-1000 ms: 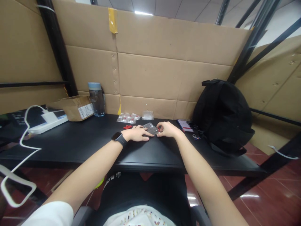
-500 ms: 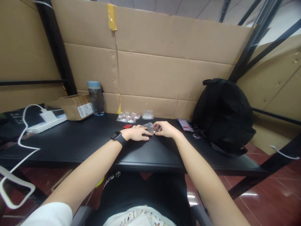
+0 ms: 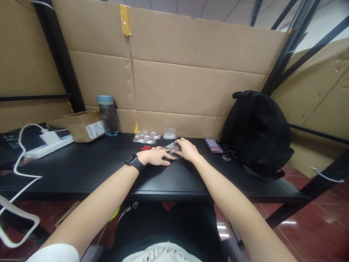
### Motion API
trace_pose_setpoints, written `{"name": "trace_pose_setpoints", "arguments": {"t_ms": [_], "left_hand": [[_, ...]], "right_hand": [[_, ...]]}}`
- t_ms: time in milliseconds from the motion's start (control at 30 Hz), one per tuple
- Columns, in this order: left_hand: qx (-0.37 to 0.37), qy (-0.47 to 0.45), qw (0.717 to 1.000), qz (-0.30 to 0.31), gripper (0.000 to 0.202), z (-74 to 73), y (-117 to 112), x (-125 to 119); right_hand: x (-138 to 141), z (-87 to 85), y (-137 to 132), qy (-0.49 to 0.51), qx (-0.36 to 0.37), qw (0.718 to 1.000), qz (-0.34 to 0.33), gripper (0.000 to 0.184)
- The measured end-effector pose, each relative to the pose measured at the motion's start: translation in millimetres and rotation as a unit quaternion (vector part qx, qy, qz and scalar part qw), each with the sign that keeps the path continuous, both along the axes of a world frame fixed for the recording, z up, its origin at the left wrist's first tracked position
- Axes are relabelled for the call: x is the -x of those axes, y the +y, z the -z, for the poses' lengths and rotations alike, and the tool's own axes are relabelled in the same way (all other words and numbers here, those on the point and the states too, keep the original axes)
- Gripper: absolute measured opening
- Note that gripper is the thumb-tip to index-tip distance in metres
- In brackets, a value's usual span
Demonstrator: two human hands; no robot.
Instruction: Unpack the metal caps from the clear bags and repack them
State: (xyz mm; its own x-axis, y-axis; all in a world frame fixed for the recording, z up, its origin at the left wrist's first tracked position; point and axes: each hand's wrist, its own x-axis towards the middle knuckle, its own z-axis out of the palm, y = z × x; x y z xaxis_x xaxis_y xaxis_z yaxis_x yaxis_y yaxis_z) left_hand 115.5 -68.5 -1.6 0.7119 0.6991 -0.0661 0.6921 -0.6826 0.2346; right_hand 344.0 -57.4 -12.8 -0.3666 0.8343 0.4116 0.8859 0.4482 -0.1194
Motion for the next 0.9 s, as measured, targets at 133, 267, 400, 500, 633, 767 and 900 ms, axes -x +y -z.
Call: {"name": "trace_pose_setpoints", "arguments": {"t_ms": [133, 267, 400, 500, 633, 767, 900], "left_hand": [[-0.002, -0.002, 1.0, 0.009, 0.044, 0.2, 1.2, 0.8], [-0.005, -0.008, 1.0, 0.018, 0.044, -1.0, 2.5, 3.4], [0.005, -0.022, 0.999, 0.033, 0.042, -4.3, 4.1, 7.4], [0.015, -0.037, 0.998, 0.056, 0.04, -5.6, 6.0, 9.2], [0.016, -0.044, 0.997, 0.067, 0.041, -5.1, 7.9, 9.4], [0.023, -0.048, 0.997, 0.06, 0.042, -4.7, 8.0, 9.8], [0.022, -0.053, 0.996, 0.066, 0.042, -4.4, 9.4, 10.5]], "right_hand": [[6.1, 2.5, 1.4, -0.011, -0.011, 1.0, 0.018, 0.036], [9.1, 4.1, 3.6, -0.013, -0.011, 0.999, 0.039, 0.031], [6.7, 5.3, 6.0, -0.011, -0.002, 1.0, 0.012, 0.025], [4.4, 6.1, 7.7, -0.009, 0.007, 0.999, -0.032, 0.024], [3.4, 7.1, 8.9, -0.001, 0.011, 0.998, -0.056, 0.028], [3.2, 5.9, 7.3, 0.012, 0.023, 0.997, -0.067, 0.03], [0.1, -0.2, 3.2, 0.027, 0.053, 0.995, -0.075, 0.034]]}}
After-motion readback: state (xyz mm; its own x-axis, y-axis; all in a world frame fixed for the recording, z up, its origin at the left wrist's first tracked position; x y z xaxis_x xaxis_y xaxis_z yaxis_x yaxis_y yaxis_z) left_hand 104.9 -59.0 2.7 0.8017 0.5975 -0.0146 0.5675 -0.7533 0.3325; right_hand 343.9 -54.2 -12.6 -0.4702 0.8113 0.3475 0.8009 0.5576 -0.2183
